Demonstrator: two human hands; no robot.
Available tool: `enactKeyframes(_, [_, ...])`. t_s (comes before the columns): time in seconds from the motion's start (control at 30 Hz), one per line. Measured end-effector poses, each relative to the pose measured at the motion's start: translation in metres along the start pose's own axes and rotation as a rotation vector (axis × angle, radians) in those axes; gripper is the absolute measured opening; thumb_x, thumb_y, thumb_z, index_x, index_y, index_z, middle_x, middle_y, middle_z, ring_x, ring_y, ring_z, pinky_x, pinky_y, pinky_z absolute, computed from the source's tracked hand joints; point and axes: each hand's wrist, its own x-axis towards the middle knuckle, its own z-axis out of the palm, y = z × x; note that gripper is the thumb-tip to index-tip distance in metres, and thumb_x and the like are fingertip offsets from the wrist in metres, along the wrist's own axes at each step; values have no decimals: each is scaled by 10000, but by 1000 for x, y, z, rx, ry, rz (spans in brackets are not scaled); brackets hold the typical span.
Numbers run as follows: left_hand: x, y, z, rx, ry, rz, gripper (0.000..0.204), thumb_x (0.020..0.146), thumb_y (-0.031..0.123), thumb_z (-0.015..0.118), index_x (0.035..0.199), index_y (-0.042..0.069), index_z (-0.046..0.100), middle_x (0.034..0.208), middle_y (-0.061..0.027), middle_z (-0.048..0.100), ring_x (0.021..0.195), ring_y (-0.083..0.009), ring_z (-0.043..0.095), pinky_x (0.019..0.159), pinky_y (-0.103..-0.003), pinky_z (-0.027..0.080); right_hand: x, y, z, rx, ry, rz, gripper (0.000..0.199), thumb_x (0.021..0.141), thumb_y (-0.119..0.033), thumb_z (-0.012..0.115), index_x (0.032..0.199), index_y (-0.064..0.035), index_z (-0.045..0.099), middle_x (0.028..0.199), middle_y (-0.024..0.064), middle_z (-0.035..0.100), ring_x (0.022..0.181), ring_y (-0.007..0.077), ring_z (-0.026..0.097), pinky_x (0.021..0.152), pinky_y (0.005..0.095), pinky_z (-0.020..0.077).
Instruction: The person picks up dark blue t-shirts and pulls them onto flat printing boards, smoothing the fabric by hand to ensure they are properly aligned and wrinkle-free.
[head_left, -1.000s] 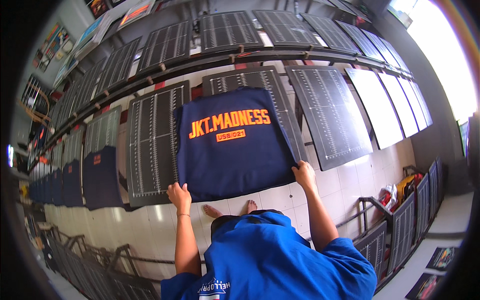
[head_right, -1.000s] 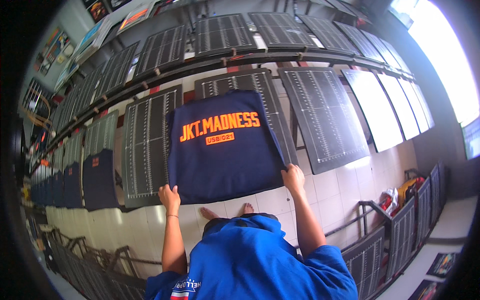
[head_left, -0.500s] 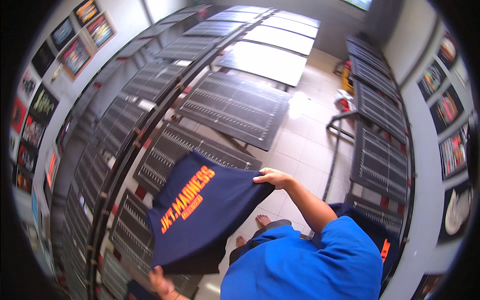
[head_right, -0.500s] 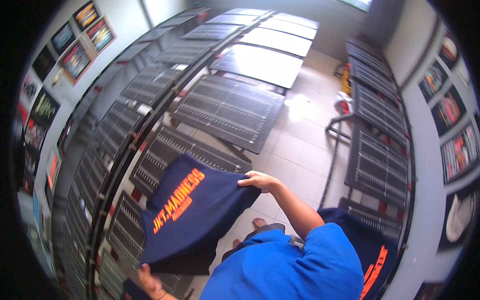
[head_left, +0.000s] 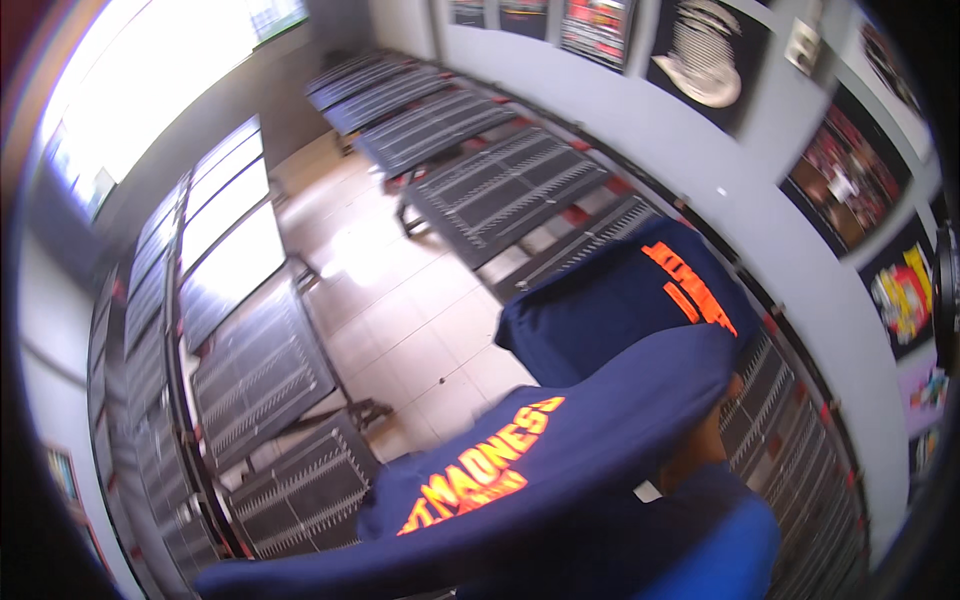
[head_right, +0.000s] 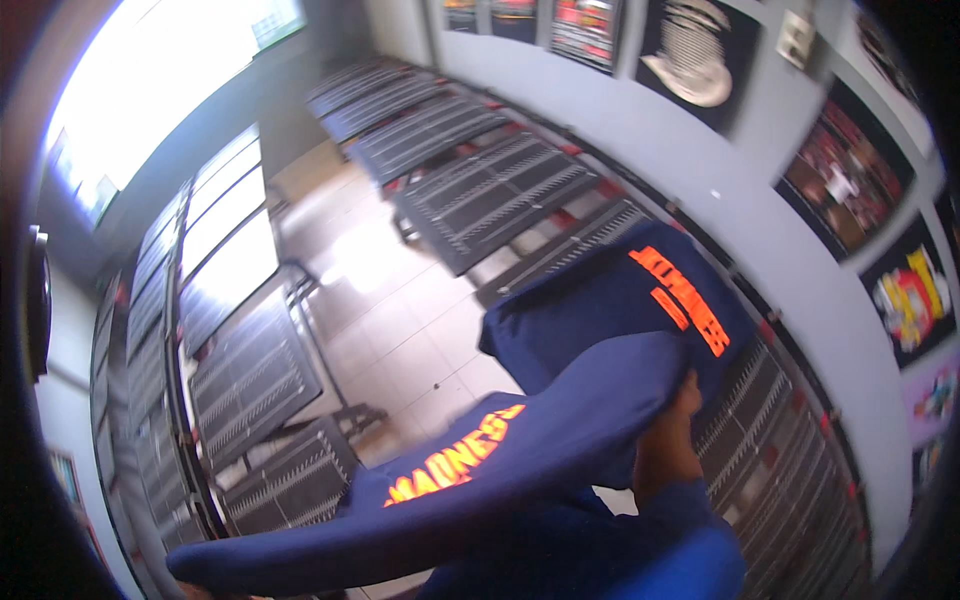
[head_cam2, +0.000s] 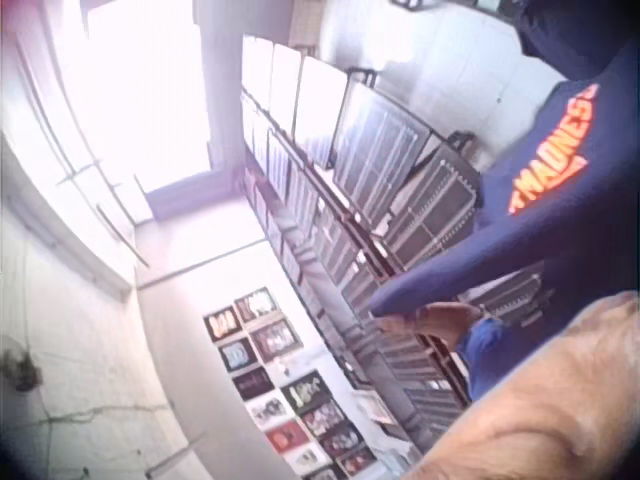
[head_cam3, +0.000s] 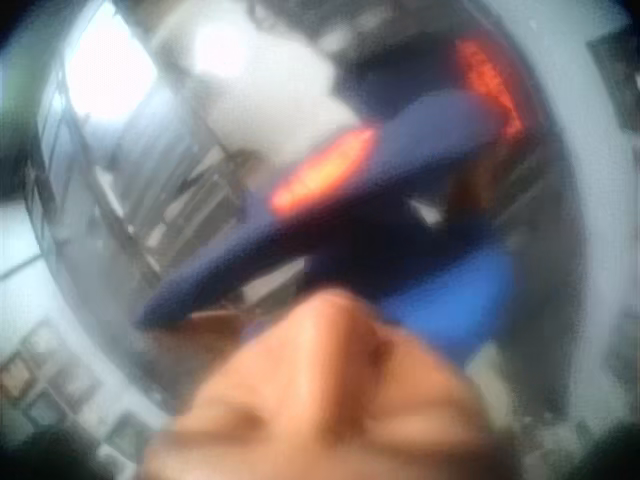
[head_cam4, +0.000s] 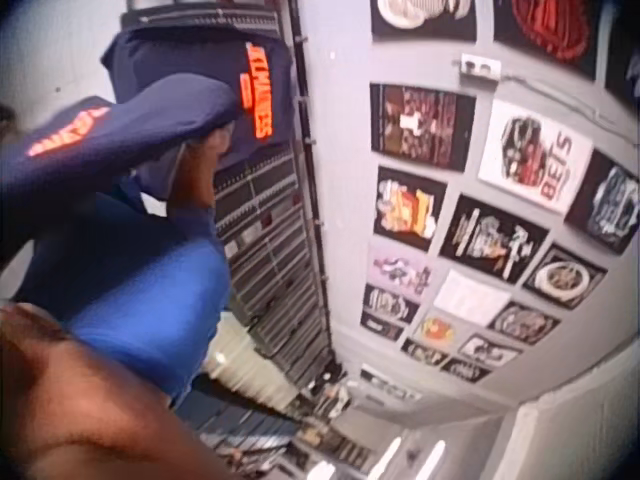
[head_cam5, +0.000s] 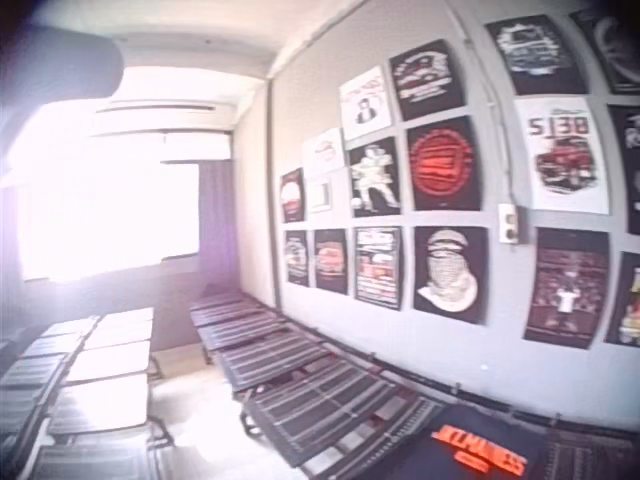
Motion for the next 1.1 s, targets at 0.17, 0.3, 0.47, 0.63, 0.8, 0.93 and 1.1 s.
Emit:
enactKeyframes(0.17, [147,-124,56,-202,-347,-286,441,886,249,634,1231,2,516,1115,-106,613,1066,-206,573,990,-331,416,-77,-110,-24,-544,506,-287,449,811,-174,674,1192,39,569,1161,134,602,1038,197,574,912,326,433])
enactKeyframes(0.3, [203,-256,217,-130,-416,-418,398,907,198,576,1238,-14,521,1150,-130,605,1054,-218,589,950,-344,453,-106,-164,-30,-951,879,-393,433,837,-183,647,1199,43,573,1180,134,596,1062,192,565,935,314,419])
enactKeyframes(0.47, [239,-426,423,825,-929,310,454,980,273,356,1222,-57,554,1243,-171,562,1041,-268,605,935,-367,473,-90,-217,-43,-1286,1261,-312,417,869,-193,614,1207,47,578,1203,135,589,1092,186,555,964,298,400])
enactKeyframes(0.63, [281,-583,546,-45,-1057,-748,305,952,195,493,1109,-38,612,1126,-132,634,1004,-219,625,909,-329,488,8,-230,-88,-638,1482,-237,332,922,-206,559,1147,33,612,1134,121,634,1038,181,604,920,282,453])
enactKeyframes(0.8, [238,-579,627,-434,-921,-1272,169,919,126,554,983,-10,630,886,-121,690,726,-213,684,668,-299,575,14,-275,-84,-498,1082,-217,258,959,-162,484,1104,16,601,1073,138,662,957,223,656,877,361,520])
enactKeyframes(0.93, [250,-568,601,-354,-965,-1264,219,924,157,537,1027,-17,622,921,-128,683,736,-204,678,661,-286,570,18,-251,-42,-532,1226,-184,264,943,-186,522,1101,7,610,1064,123,665,944,221,656,855,355,522])
enactKeyframes(1.1, [233,-581,523,233,-1103,-863,547,879,150,579,1363,-53,422,1280,-157,545,1150,-200,533,1007,-289,379,-38,-159,4,-658,1764,-66,236,838,-247,663,978,-58,649,941,60,653,840,176,632,792,323,506])
